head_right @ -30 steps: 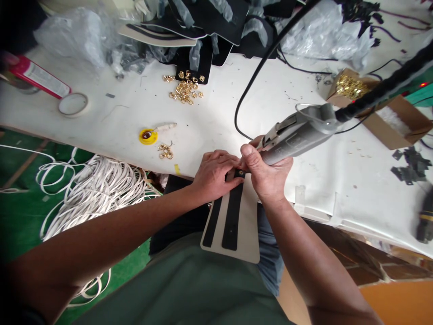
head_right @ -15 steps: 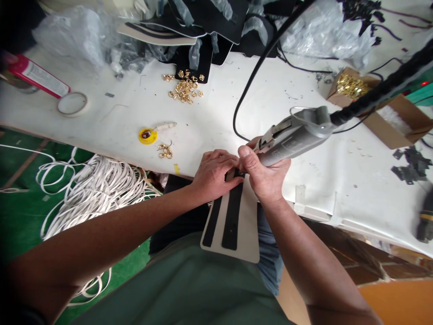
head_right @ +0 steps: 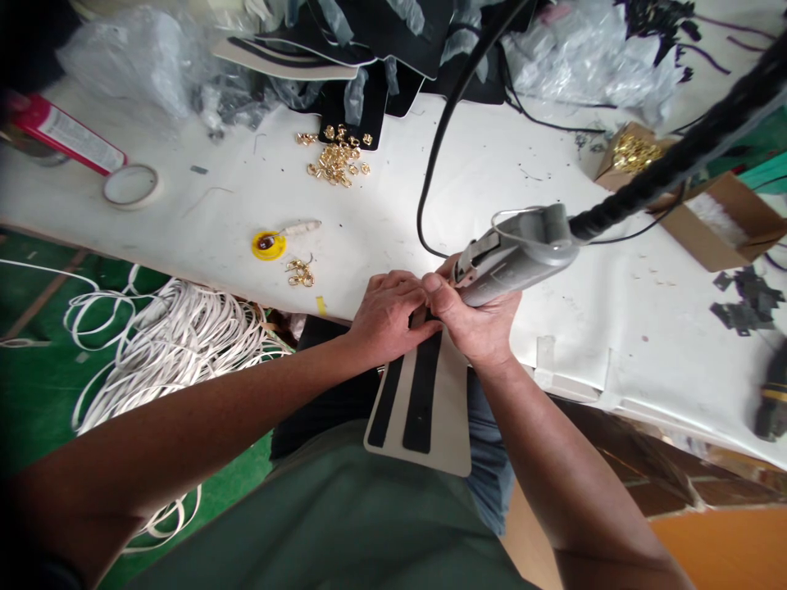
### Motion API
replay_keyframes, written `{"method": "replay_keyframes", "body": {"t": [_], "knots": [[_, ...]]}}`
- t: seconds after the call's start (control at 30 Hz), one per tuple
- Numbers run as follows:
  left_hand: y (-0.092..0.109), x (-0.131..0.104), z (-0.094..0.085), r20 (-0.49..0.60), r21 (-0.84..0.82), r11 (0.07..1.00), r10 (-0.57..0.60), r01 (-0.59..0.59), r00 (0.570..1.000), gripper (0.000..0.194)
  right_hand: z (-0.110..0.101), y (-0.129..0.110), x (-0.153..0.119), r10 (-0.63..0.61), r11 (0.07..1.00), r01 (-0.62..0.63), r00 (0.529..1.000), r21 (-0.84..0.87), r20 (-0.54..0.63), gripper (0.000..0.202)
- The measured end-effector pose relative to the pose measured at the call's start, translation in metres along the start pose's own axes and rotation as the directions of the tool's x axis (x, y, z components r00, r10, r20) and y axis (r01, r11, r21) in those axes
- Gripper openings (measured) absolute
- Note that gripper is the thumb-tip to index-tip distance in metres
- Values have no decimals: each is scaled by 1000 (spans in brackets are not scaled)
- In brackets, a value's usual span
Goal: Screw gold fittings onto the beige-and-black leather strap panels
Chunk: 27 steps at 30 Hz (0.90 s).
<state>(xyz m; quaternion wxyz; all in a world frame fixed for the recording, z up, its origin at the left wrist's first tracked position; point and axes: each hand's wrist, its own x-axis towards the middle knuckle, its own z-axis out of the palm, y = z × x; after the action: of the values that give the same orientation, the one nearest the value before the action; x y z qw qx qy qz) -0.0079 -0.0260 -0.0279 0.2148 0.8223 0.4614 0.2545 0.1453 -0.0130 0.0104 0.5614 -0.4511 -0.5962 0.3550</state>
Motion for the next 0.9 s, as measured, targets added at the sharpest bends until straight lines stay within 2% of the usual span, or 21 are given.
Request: {"method": "replay_keyframes", "body": {"t": [0.1, 0.3, 0.5, 0.7, 0.9], "knots": [[0, 0, 0, 7, 0, 1000, -2, 2, 1000, 26, 1, 1, 2, -40, 999, 41, 998, 28, -40, 48], [0, 0, 0, -1, -22, 1000, -1, 1, 1000, 22, 3, 1, 3, -37, 995, 42, 998, 93, -56, 45], [0, 0, 1, -8, 7, 1000, 6, -6, 1000, 24, -2, 6, 2, -18, 1000, 17, 1000, 6, 26, 37], [1, 1, 0, 6, -2, 1000, -3, 3, 1000, 20, -3, 12, 0, 0, 1000, 0, 999, 6, 39, 39], [1, 1, 1, 6, -5, 1000, 0, 0, 1000, 21, -1, 10, -5, 13, 999, -12, 1000, -39, 19, 32]]}}
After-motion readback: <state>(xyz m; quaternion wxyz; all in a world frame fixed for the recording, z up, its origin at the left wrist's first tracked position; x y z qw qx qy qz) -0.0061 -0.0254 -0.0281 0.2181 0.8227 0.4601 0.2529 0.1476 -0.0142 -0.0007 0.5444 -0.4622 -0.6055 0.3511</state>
